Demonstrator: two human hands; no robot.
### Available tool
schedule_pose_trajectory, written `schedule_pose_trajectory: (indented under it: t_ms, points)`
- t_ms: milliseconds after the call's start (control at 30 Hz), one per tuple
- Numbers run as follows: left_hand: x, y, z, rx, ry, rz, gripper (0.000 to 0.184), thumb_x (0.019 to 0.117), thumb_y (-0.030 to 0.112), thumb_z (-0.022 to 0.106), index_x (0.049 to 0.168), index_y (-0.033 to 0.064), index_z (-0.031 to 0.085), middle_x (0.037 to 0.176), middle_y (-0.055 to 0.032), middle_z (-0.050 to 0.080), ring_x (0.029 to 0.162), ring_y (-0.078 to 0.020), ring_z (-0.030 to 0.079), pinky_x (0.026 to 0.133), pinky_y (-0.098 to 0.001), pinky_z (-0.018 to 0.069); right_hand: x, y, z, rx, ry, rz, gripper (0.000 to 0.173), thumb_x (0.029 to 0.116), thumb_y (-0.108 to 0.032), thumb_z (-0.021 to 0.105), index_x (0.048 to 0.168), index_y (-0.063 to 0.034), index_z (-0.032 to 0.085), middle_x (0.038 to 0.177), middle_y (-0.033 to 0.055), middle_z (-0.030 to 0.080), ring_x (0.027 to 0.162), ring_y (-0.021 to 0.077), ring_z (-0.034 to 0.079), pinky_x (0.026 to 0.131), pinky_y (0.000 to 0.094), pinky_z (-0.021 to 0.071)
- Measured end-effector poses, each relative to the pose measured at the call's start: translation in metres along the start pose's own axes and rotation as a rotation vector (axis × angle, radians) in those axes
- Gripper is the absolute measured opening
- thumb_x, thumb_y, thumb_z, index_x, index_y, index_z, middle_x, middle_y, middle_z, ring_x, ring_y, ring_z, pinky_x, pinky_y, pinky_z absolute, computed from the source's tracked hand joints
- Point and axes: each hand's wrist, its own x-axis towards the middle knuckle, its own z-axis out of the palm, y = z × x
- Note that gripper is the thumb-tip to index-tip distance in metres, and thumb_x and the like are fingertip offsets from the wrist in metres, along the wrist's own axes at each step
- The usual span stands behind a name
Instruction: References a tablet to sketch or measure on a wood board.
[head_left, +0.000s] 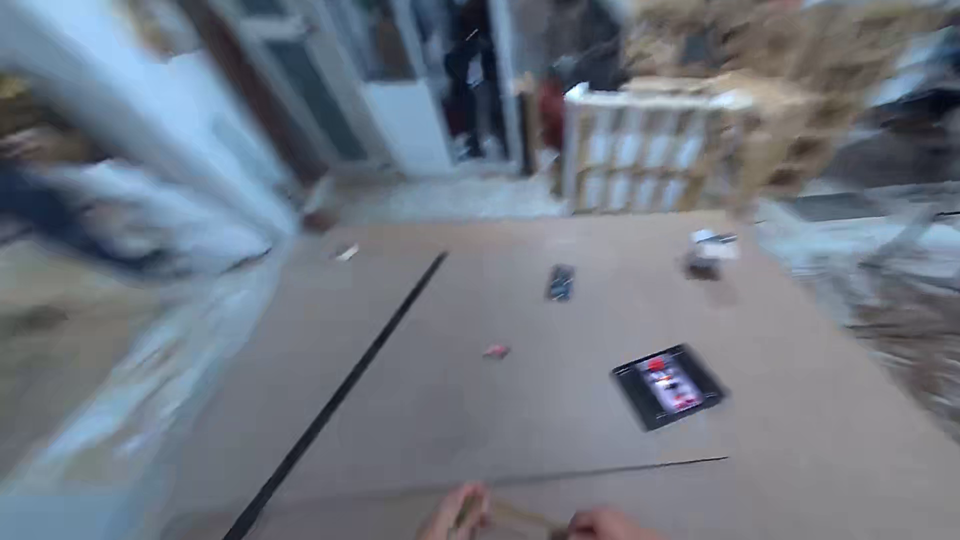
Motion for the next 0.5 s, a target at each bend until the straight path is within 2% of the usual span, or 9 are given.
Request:
schedule_pose_trajectory:
  t_ms: [133,233,300,400,467,500]
  points:
    - [-0.029,-0.075,-0.143,-0.115,0.327,-0.29,0.029,0.1054,0.02,0.057,0.125,0.0005,0.061,0.102,-0.0121,0.074,0.089,-0.0213,0.073,0.083,-0.0412,0.0615,0.046,-0.013,0.005,0.007,-0.003,0.056,0.038,0.1028,-0.048,0.058,0.116,-0.0154,0.074,0.101,0.0072,0.074,0.089,0.0214,0.071,0.086,0.0499,0.0576]
    - [-0.038,-0.114,-0.206,-0.122,0.521,-0.394,0.024,0.1056,0.014,0.057,0.124,-0.0013,0.063,0.101,-0.0154,0.074,0.089,-0.0239,0.073,0.085,-0.0436,0.0615,0.066,-0.01,-0.002,-0.074,0.044,0.151,0.043,0.1027,-0.052,0.055,0.109,-0.0145,0.075,0.09,0.008,0.072,0.081,0.0234,0.069,0.08,0.0516,0.0563]
    - [-0.036,-0.122,-0.226,-0.121,0.558,-0.412,0.021,0.1065,0.016,0.057,0.121,0.0011,0.064,0.098,-0.0145,0.074,0.087,-0.0231,0.074,0.083,-0.0422,0.0613,0.078,-0.014,-0.016,-0.148,0.074,0.203,0.048,0.1033,-0.055,0.053,0.105,-0.0122,0.074,0.085,0.0094,0.07,0.079,0.0253,0.068,0.078,0.0528,0.0543]
    - [-0.019,-0.122,-0.228,-0.08,0.609,-0.432,0.022,0.1071,0.016,0.056,0.121,0.0009,0.063,0.098,-0.0156,0.074,0.088,-0.0244,0.074,0.083,-0.0444,0.0611,0.105,-0.031,-0.043,-0.32,0.113,0.265,0.045,0.1057,-0.051,0.051,0.105,-0.0125,0.074,0.087,0.0115,0.071,0.084,0.0296,0.069,0.079,0.0567,0.0546]
    - [-0.002,-0.114,-0.217,0.166,0.677,-0.478,0.028,0.1059,0.02,0.058,0.129,0.0052,0.063,0.109,-0.0161,0.074,0.099,-0.0298,0.073,0.089,-0.0531,0.059,0.126,-0.035,-0.061,-0.439,0.132,0.294,0.039,0.1067,-0.046,0.052,0.104,-0.0138,0.074,0.088,0.0116,0.072,0.087,0.0318,0.071,0.08,0.0589,0.0552]
    - [0.006,-0.108,-0.208,0.317,0.7,-0.51,0.037,0.1049,0.023,0.059,0.139,0.0084,0.058,0.122,-0.018,0.07,0.11,-0.0353,0.07,0.095,-0.0587,0.0552,0.137,-0.035,-0.071,-0.487,0.132,0.313,0.037,0.1071,-0.044,0.051,0.104,-0.0147,0.074,0.09,0.0119,0.073,0.09,0.0327,0.071,0.081,0.0596,0.0555]
